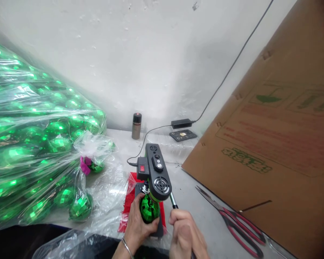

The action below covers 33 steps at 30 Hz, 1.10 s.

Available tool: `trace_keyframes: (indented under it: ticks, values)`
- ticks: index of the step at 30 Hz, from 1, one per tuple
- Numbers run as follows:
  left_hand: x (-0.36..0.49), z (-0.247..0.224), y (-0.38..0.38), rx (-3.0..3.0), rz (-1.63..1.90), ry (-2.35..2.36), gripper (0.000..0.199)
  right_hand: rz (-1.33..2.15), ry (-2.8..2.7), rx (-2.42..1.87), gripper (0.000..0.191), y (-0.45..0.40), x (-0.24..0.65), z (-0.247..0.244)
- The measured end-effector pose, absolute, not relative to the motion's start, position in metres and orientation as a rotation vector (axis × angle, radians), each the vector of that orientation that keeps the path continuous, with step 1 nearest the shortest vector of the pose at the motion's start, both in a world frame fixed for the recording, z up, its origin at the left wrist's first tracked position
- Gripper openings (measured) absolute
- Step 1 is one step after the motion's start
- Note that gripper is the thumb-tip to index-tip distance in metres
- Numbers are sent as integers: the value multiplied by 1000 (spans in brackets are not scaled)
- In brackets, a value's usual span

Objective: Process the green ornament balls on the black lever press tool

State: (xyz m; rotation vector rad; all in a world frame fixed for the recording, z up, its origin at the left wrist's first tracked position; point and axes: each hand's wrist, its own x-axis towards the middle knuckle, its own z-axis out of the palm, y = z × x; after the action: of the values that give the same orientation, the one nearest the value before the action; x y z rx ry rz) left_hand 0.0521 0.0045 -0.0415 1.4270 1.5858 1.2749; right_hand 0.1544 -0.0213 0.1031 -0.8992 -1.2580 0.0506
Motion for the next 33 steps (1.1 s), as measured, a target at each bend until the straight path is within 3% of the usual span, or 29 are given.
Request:
trace_keyframes:
  ticks: [14, 25, 33]
  values:
    - [56, -48, 6, 1445, 1307, 1595, 79, 72, -1276, -900, 36, -24, 157, 103]
    - [52, -39, 6, 1433, 1248, 1571, 82, -24, -1333, -794, 36, -20, 157, 71]
    - [45, -30, 8, 1410, 1215, 1471, 80, 198, -1307, -882, 39, -18, 161, 137]
